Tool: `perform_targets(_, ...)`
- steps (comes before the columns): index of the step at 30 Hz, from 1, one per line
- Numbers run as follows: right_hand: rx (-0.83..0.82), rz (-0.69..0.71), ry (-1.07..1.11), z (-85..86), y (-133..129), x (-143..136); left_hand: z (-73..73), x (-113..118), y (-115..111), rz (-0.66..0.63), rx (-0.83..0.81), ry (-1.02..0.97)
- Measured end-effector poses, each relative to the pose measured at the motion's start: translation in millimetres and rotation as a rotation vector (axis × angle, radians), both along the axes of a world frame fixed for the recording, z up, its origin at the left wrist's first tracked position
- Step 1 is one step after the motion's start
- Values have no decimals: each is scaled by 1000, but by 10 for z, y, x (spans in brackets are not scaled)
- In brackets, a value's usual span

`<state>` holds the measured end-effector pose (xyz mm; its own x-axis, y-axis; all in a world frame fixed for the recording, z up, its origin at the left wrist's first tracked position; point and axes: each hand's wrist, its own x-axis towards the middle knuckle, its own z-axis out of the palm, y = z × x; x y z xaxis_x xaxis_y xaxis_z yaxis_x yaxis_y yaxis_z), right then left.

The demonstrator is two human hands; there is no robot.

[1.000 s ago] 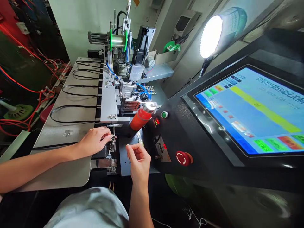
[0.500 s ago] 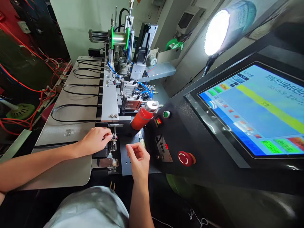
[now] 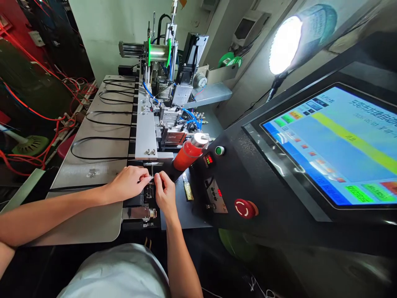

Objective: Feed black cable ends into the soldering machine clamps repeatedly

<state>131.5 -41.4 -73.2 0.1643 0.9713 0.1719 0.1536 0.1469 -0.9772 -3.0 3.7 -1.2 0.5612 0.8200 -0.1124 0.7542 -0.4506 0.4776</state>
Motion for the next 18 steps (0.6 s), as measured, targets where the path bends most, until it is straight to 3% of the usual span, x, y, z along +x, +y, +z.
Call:
perform_targets(5, 22, -38, 57, -70, 4, -45, 71, -107, 66, 1, -14, -12)
perform_targets(11, 16, -49, 73, -84, 1, -61, 77, -234, 0, -251, 209, 41)
perform_targets(18, -11, -55, 78, -57, -3, -48, -92, -225, -89, -400, 531, 201)
